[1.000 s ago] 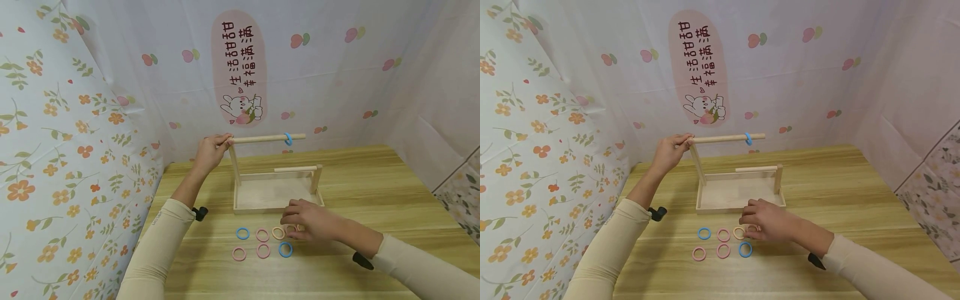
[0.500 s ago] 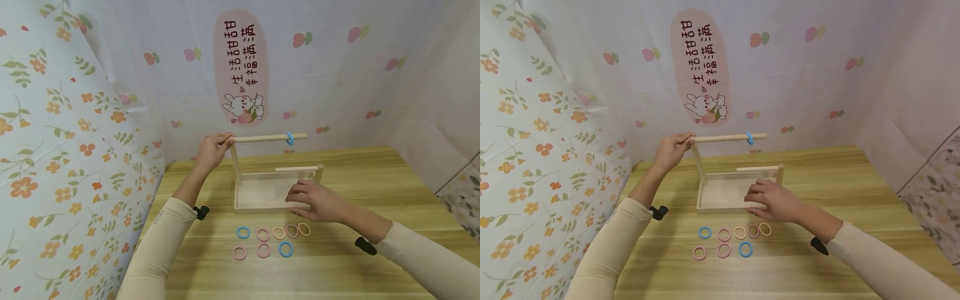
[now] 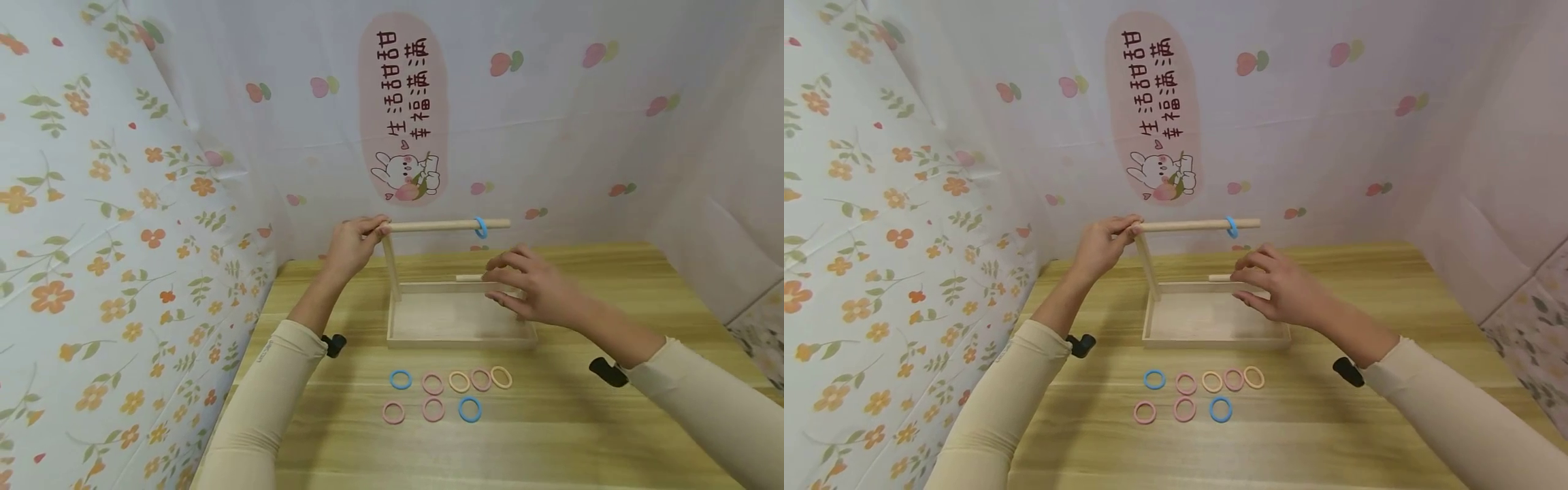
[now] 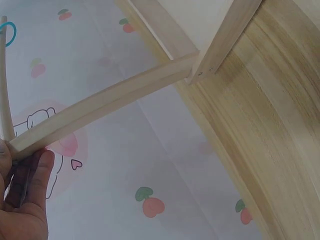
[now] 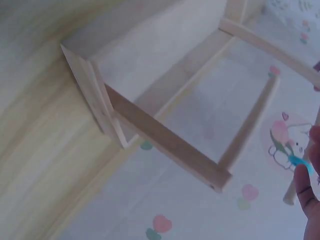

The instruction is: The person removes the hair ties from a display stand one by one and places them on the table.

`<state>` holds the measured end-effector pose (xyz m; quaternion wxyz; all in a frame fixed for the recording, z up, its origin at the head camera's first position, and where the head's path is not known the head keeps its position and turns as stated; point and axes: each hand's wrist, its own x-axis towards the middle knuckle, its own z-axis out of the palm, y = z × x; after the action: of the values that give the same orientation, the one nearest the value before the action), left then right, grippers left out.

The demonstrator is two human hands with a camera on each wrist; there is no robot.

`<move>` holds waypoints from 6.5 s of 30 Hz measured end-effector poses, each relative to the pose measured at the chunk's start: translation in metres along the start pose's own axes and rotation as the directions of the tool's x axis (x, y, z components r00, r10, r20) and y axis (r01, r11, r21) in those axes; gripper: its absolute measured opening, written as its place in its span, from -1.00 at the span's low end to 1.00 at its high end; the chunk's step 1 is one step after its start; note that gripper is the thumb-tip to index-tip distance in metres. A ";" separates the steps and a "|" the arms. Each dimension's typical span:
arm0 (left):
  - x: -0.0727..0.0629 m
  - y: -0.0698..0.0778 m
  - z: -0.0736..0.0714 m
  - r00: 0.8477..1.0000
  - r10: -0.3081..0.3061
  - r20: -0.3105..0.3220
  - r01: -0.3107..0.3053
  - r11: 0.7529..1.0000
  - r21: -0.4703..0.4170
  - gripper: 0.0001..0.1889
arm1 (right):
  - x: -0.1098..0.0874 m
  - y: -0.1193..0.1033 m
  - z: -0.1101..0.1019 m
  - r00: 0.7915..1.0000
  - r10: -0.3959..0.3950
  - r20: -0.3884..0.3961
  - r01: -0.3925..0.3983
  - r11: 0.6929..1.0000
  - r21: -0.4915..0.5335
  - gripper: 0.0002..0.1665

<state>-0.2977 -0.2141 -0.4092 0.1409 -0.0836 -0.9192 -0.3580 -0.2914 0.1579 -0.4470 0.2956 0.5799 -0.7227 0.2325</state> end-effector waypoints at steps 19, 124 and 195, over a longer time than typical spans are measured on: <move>0.001 0.002 0.001 0.995 0.092 -0.028 -0.089 0.991 0.101 -0.61 | 0.023 0.030 -0.015 0.995 0.084 -0.046 -0.089 0.989 -0.121 -0.38; 0.003 -0.002 0.003 0.997 0.072 -0.016 -0.070 0.992 0.103 -0.59 | -0.003 0.054 -0.026 0.982 0.150 -0.111 -0.174 0.951 -0.256 -0.29; 0.003 -0.001 0.006 0.996 0.088 -0.009 -0.087 0.993 0.085 -0.59 | -0.066 -0.044 0.010 0.993 0.121 0.011 -0.121 0.993 0.014 -0.48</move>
<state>-0.3023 -0.2108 -0.4128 0.1658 -0.1154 -0.9281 -0.3128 -0.2400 0.1876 -0.5005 0.2732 0.5385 -0.7561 0.2523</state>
